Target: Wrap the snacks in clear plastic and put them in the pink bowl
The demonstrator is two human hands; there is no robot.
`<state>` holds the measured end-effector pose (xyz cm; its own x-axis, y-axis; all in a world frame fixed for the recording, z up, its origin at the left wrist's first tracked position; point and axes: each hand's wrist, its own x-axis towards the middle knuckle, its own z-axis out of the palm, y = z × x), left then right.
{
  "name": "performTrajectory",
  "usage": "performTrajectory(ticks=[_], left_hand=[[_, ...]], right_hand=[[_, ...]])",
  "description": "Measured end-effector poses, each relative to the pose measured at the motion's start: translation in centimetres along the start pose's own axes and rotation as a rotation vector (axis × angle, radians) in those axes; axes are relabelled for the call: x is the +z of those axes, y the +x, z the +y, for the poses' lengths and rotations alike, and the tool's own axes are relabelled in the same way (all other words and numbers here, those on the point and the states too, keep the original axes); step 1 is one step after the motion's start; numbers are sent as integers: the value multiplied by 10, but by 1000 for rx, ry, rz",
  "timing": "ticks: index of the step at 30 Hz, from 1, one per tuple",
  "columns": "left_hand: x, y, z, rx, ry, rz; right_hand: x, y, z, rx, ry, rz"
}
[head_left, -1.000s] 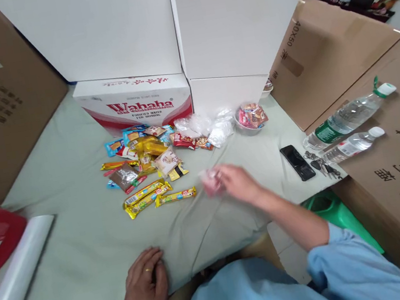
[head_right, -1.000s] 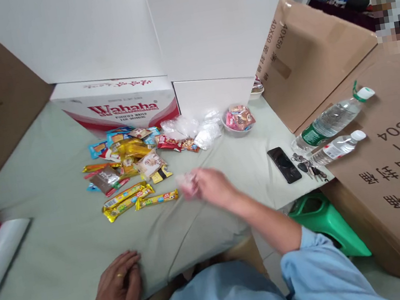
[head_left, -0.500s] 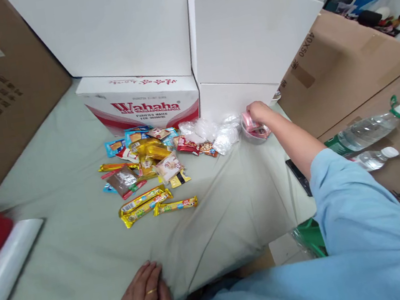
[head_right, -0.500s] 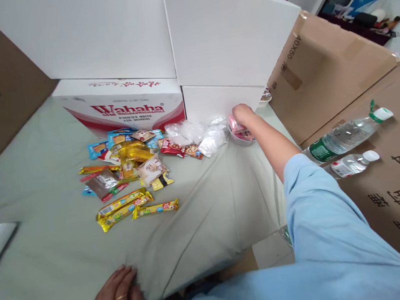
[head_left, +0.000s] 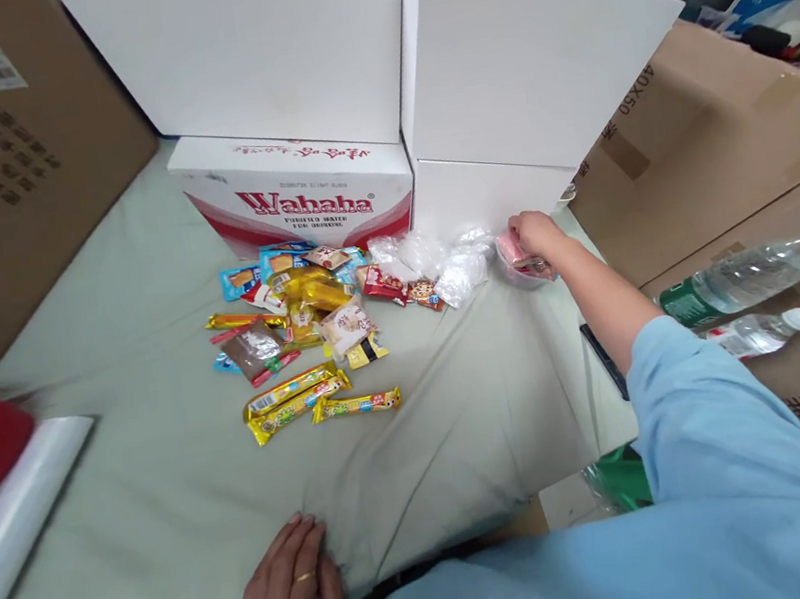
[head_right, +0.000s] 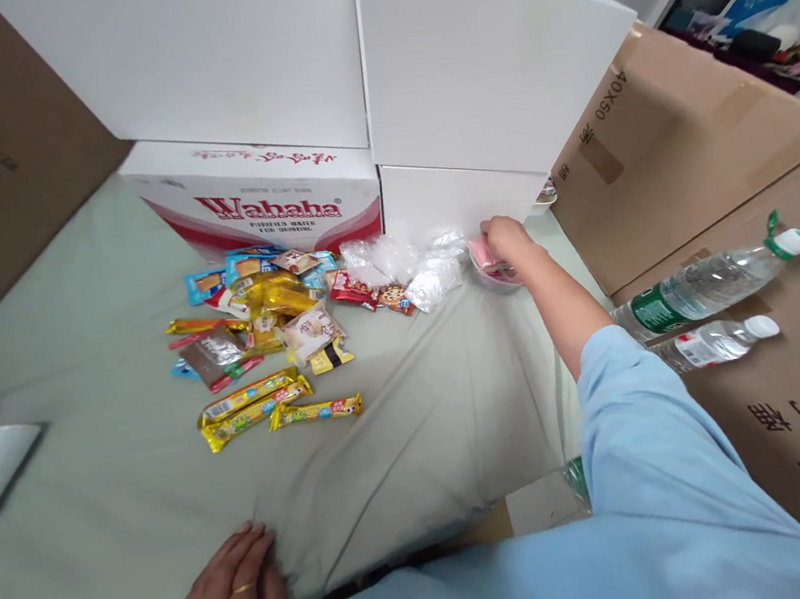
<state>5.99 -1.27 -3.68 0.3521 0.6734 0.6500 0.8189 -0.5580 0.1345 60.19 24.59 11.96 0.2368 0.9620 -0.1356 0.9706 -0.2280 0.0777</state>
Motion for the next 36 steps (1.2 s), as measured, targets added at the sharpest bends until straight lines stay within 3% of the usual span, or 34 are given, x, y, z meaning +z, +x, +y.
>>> performTrajectory(ticks=[4, 7, 14, 19, 28, 31, 34, 36], left_hand=[[1, 0, 0, 5, 3, -1], [1, -2, -1, 0, 3, 3], [3, -6, -2, -8, 23, -27], [2, -4, -2, 0, 33, -22], [2, -2, -1, -9, 2, -25], [-7, 1, -7, -75, -143, -116], [-22, 8, -19, -248, -270, -231], [-28, 13, -27, -359, -214, -236]], right_hand=[[-10, -10, -1, 24, -32, 1], [-5, -25, 1, -21, -75, 45], [46, -43, 9, 46, -57, 290], [68, -48, 9, 38, -92, 368], [60, -55, 6, 42, -48, 357], [51, -70, -1, 54, 27, 487], [54, -100, -17, -64, 175, 609], [70, -124, -31, -313, 300, 532]])
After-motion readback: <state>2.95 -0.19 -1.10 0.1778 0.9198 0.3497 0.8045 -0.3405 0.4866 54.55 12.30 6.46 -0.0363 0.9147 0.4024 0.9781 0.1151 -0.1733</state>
